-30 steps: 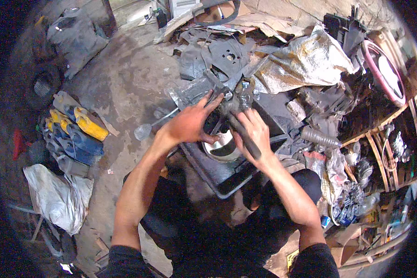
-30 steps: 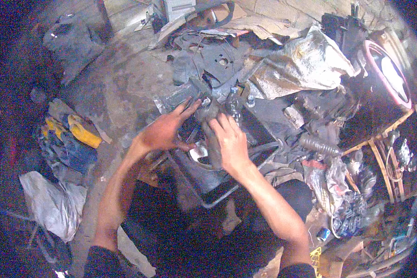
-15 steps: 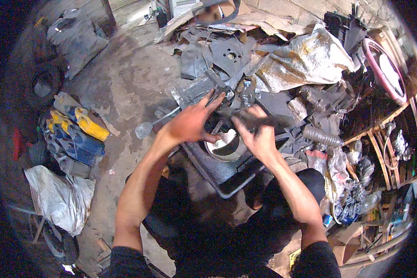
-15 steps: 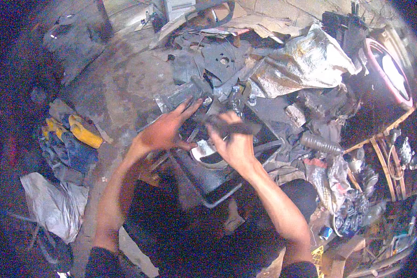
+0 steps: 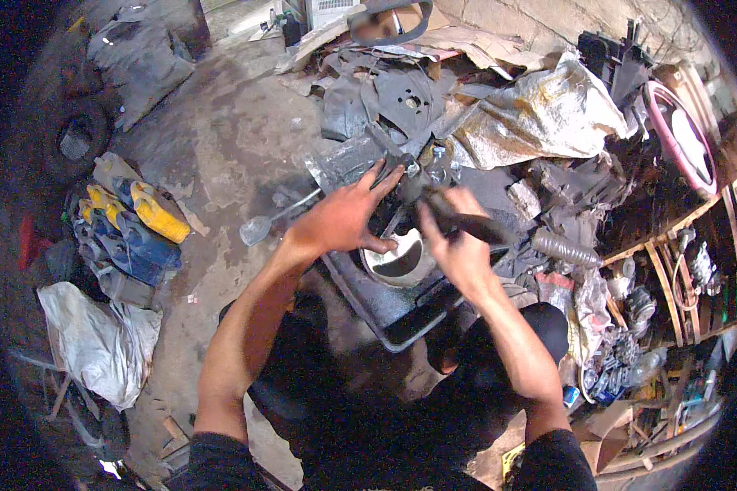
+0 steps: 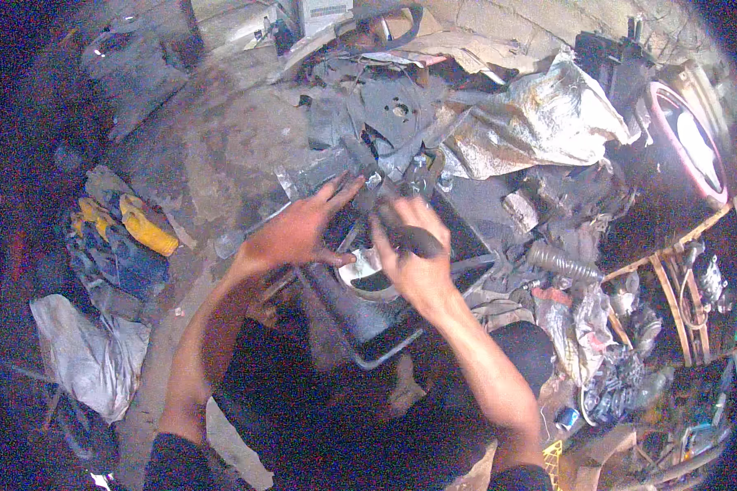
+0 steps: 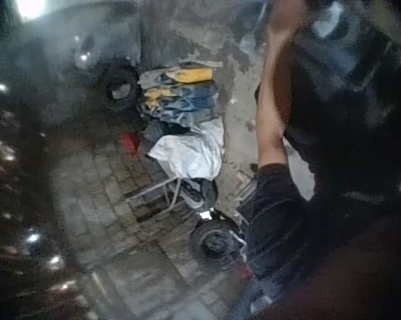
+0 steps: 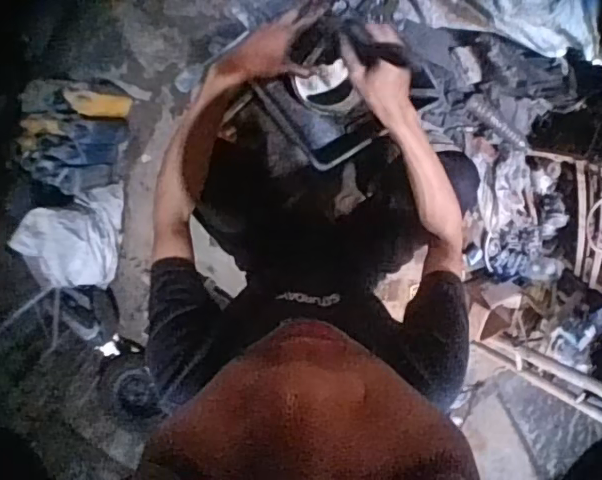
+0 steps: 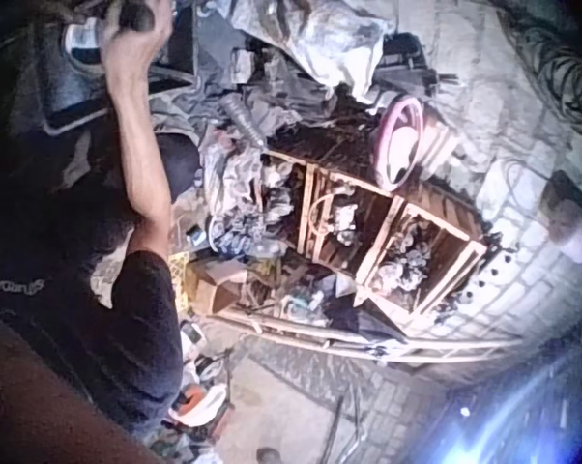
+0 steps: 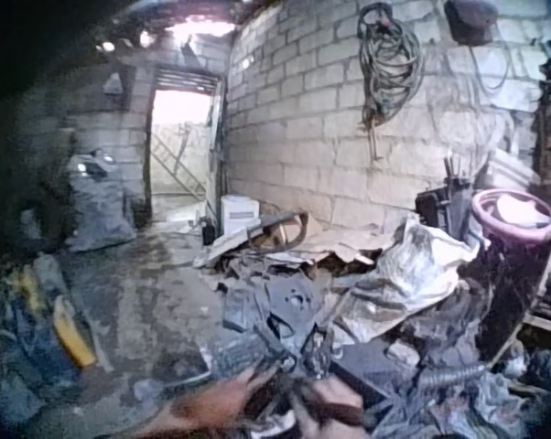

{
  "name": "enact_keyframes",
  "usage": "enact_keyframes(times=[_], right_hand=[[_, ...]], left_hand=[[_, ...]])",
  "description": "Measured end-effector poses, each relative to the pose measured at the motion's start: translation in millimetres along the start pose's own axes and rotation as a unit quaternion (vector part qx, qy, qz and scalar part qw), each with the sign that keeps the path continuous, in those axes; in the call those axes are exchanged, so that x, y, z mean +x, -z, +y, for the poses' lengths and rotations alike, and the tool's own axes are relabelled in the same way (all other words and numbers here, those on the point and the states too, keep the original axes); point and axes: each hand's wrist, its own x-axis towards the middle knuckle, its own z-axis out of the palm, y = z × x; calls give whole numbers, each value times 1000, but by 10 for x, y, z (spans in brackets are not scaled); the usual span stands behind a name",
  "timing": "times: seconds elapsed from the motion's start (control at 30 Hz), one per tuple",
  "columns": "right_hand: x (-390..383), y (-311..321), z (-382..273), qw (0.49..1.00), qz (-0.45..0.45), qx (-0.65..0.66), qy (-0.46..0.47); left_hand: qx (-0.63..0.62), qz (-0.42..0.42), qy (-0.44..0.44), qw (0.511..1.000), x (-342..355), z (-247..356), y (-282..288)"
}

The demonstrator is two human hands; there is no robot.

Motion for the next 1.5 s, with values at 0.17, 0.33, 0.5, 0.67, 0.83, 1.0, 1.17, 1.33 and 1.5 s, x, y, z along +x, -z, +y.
enact_keyframes(times=[0.17,0.33,0.5,0.67,0.83,1.0,1.17,1.33,1.5], right_hand=[[-51,119,75,989,-62,40,127],[71,427,177,967,-155,-138,-149],[47,312,27,998,-36,19,-47],[112,256,127,973,-149,-44,-168],[-4,204,78,998,-46,7,-45],[52,171,360,996,-58,-16,-62],[-23,208,274,993,-59,23,103],[-14,240,410,990,-110,-69,61],[-133,115,232,984,-100,-115,95]], left_hand=[[-10,10,-22,1000,72,2,-32],[-30,-25,46,998,24,101,69],[-23,-13,46,999,69,94,5],[22,4,50,999,61,83,-28],[22,26,23,999,126,121,-109],[37,23,58,997,108,214,-66],[13,38,27,999,131,130,-145],[-7,40,42,998,160,221,-108],[-13,3,57,998,200,249,-103]])
